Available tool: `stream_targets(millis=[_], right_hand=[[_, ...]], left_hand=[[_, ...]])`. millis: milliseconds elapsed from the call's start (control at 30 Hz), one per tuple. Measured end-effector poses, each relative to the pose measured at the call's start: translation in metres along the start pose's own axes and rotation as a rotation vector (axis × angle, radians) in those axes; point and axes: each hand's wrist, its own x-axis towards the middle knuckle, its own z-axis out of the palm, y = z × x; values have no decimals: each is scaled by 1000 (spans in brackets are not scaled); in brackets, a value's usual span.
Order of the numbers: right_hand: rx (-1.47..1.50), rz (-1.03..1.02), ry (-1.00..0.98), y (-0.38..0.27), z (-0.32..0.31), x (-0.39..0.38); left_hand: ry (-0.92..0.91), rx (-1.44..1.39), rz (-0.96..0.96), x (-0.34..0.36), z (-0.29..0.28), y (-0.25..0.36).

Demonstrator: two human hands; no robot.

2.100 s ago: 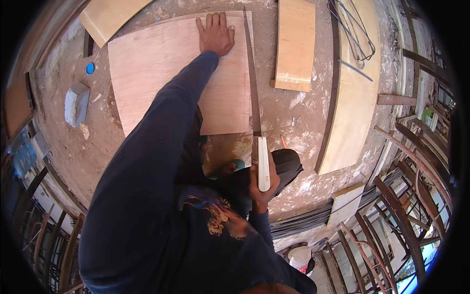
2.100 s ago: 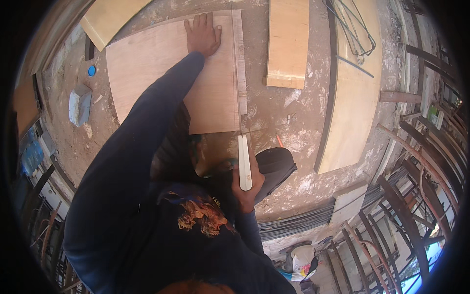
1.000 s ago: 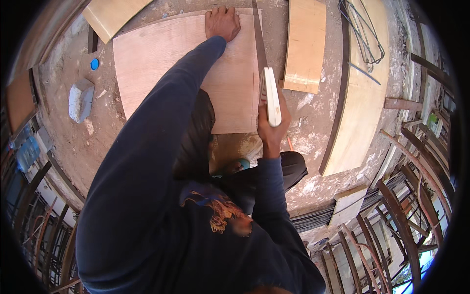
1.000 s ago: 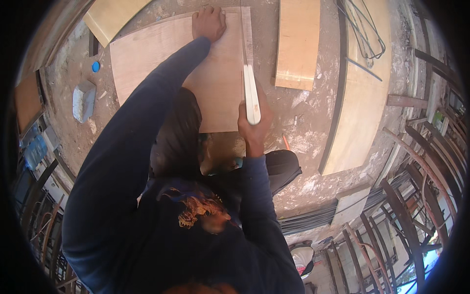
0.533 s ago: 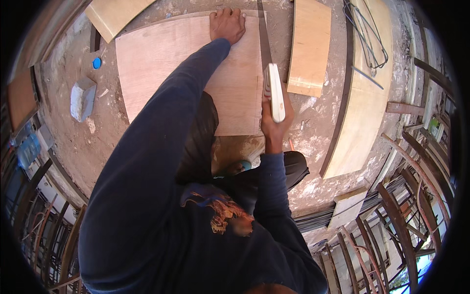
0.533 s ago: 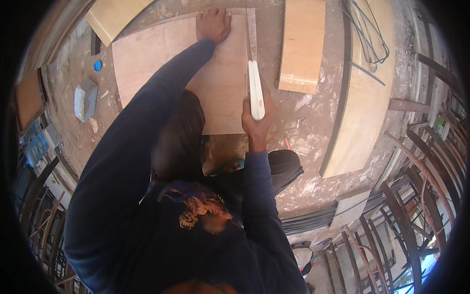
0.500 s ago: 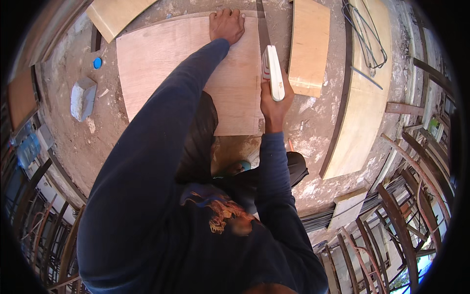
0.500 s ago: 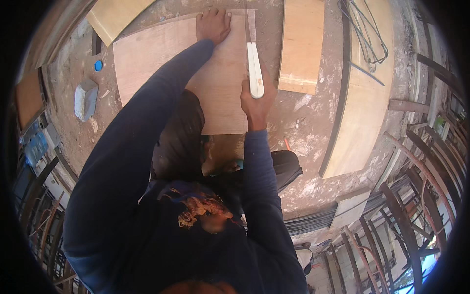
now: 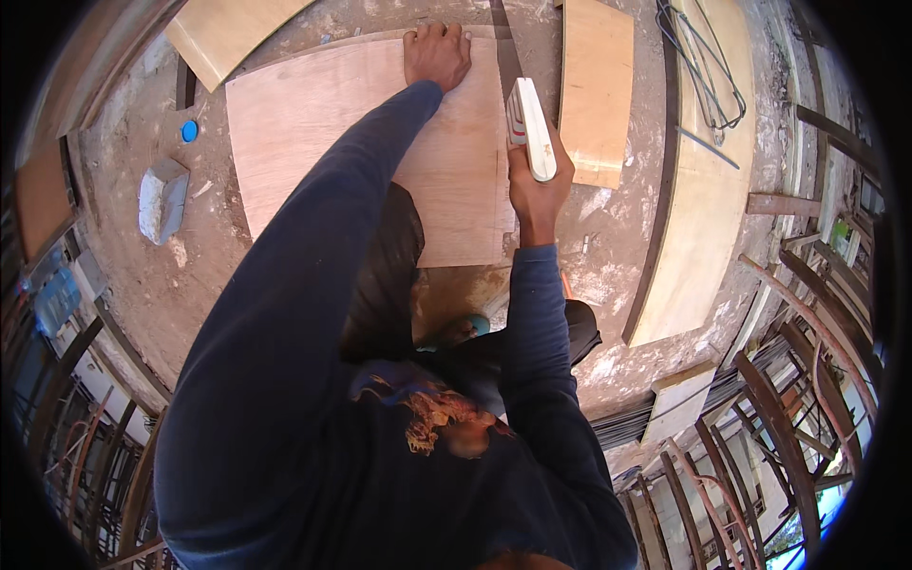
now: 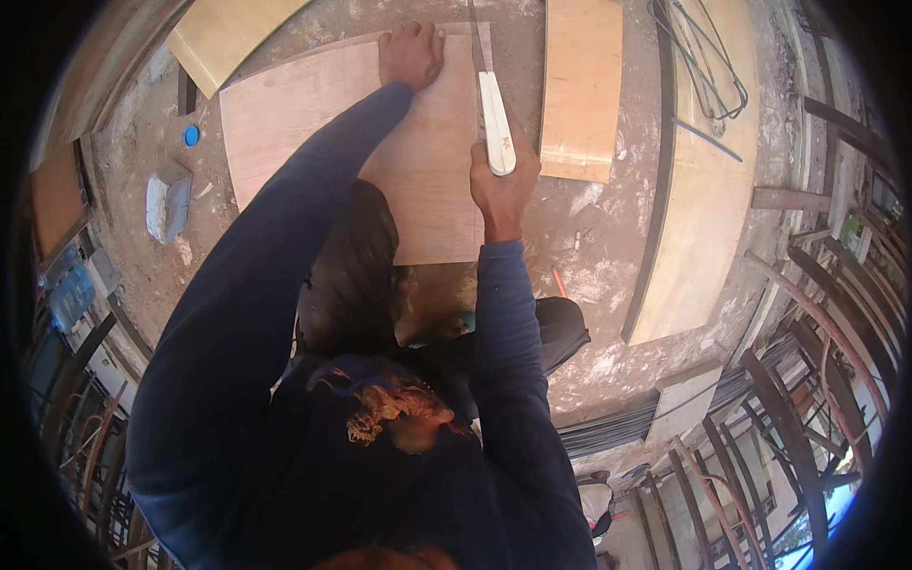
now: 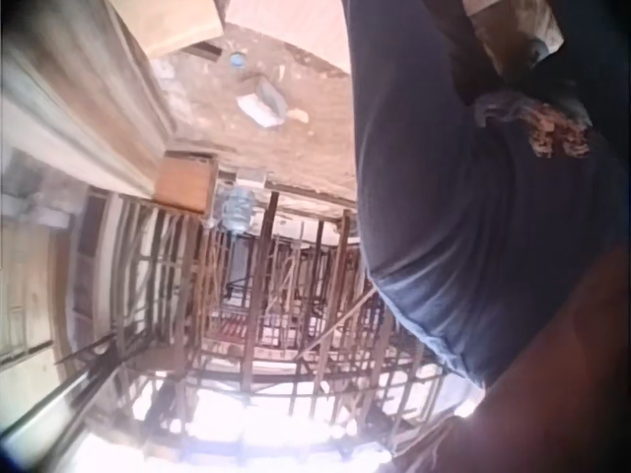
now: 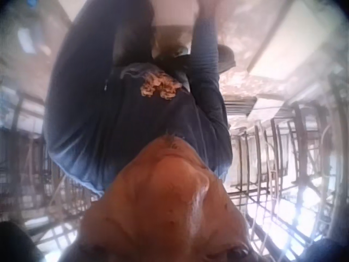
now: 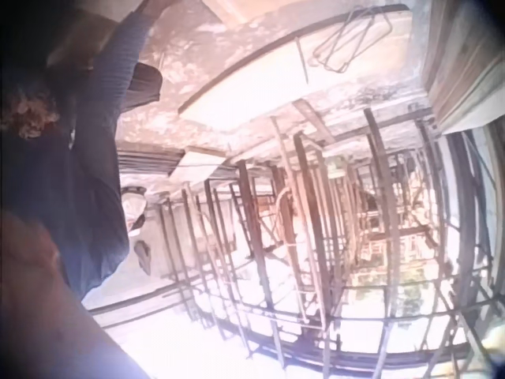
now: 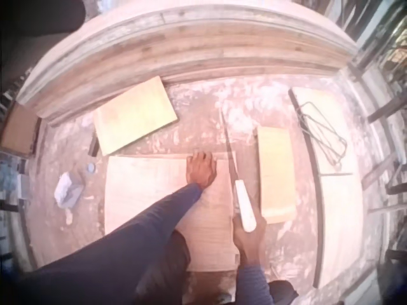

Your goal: The person marks a cutting line on a piece of plywood using a square and a pencil, then cuts the wood along the line with a hand saw while kneeling on the floor.

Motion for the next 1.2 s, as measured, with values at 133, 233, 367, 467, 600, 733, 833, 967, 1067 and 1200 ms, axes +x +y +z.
stream_targets(millis=[133,233,367,467,600,733,833,967,1067,1200], right_hand=[[-131,-129,0,9,-16,-108],[-144,82,-65,-17,-57,-186],[-122,-89,52,1,-24,-93],[-38,-25,-3,-4,12,3],[-102,18,-25,2,-27,-125],[-206,130,-63,-18,-65,-197],[-121,-102,-10,9,-17,-74],[-32,-87,4,14,5,-25],[-108,100,-27,-5,-37,-152],[-260,7,-65,-17,-63,-198]], left_hand=[[1,54,-50,-16,0,-21],[47,32,-52,-5,-2,-24],[47,-9,-9,-3,3,-7],[9,10,-16,-1,4,-5],[-26,23,-37,-7,0,-22],[61,19,-41,-8,-3,-26],[98,-21,13,-5,5,-10],[52,5,7,-1,1,-6],[72,20,-18,-11,6,-24],[92,26,-28,-8,-3,-29]])
